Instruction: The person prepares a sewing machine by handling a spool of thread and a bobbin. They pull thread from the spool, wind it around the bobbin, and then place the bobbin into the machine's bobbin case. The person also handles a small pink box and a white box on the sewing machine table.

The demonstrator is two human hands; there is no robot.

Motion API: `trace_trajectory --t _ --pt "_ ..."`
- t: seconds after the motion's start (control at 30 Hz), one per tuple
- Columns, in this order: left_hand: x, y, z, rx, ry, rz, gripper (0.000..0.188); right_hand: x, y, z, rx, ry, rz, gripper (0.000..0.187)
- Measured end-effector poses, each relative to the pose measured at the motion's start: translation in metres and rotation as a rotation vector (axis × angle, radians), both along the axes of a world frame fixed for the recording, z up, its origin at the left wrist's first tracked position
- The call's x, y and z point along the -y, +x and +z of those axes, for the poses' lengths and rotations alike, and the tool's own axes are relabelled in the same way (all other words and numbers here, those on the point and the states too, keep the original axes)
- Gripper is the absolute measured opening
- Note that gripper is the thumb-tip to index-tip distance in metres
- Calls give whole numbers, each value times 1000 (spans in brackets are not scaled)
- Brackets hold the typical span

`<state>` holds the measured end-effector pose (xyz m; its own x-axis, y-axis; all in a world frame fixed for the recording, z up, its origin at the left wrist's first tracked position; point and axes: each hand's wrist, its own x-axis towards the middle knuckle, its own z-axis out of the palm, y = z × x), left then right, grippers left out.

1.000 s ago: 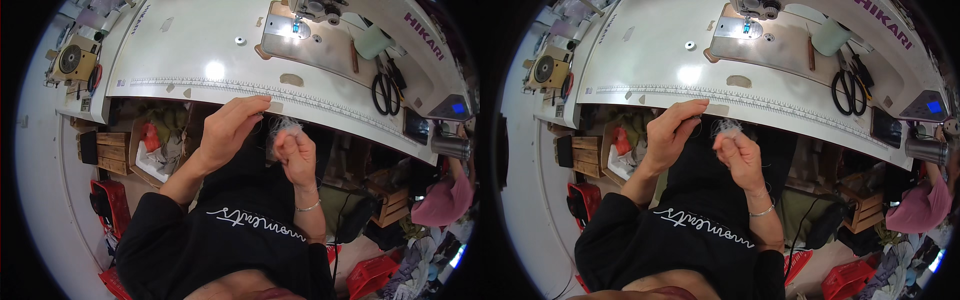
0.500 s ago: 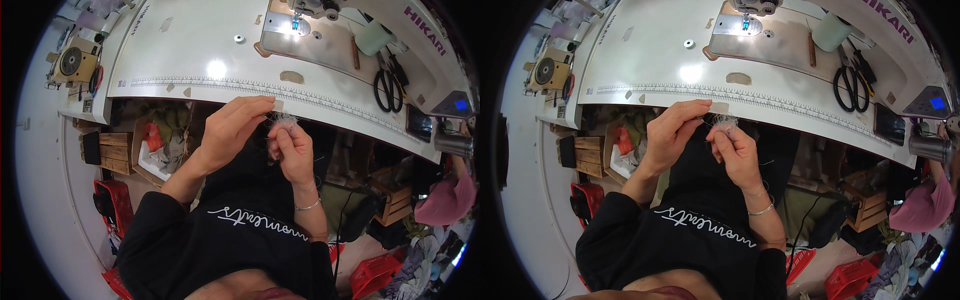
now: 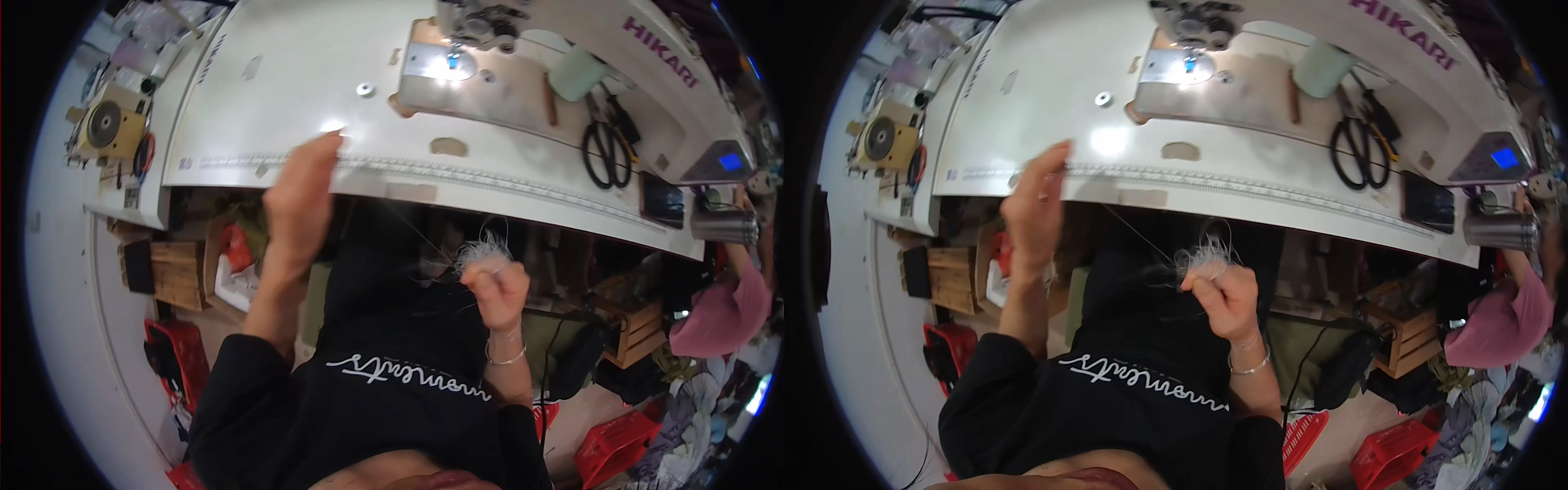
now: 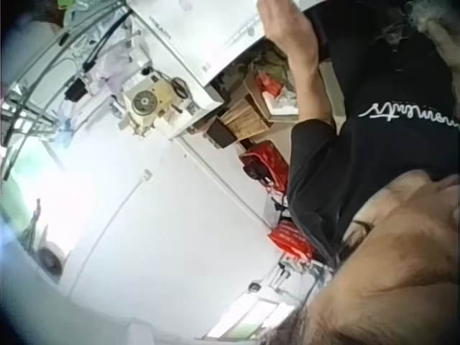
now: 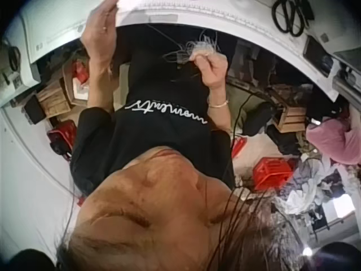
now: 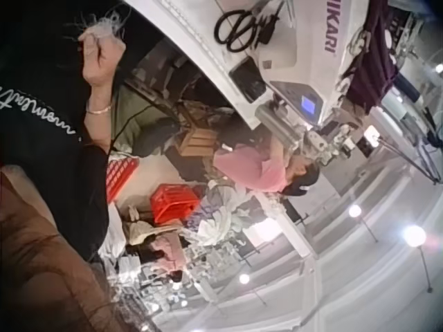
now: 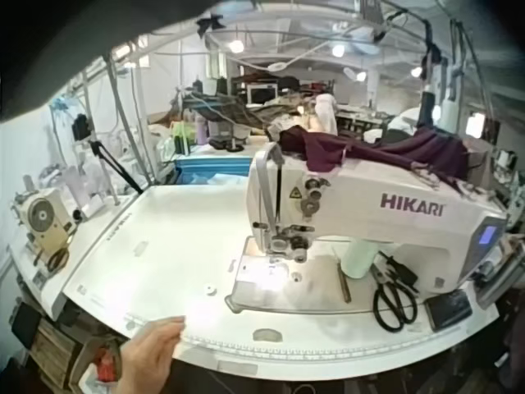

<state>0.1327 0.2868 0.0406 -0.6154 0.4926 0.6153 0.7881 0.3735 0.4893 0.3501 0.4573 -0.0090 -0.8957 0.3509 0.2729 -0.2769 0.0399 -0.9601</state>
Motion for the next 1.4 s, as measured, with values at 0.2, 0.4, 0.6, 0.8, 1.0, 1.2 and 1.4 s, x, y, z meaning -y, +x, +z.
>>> trace_trajectory --t 0.2,0.4,0.6,0.8,1.0,1.2,1.4 --pt "31 -39 17 -164 -52 200 31 -87 106 -125 800 785 -850 13" --pt "4 -25 12 -114 -40 135 27 -124 167 -194 1544 629 -741 29" --pt "-50 47 3 -76 -142 -373 24 -73 42 -17 465 -63 -313 15" --pt "-84 77 9 -25 -107 -625 26 -24 -11 -9 99 -301 -14 60" --pt "-92 74 12 42 -123 -595 27 -19 1 -24 76 -371 25 18" --pt "-93 79 12 66 -124 -585 26 -39 10 -13 -167 -673 -135 18" --pt "-101 79 16 19 -86 -677 25 -13 -12 -8 2 -370 -95 41"
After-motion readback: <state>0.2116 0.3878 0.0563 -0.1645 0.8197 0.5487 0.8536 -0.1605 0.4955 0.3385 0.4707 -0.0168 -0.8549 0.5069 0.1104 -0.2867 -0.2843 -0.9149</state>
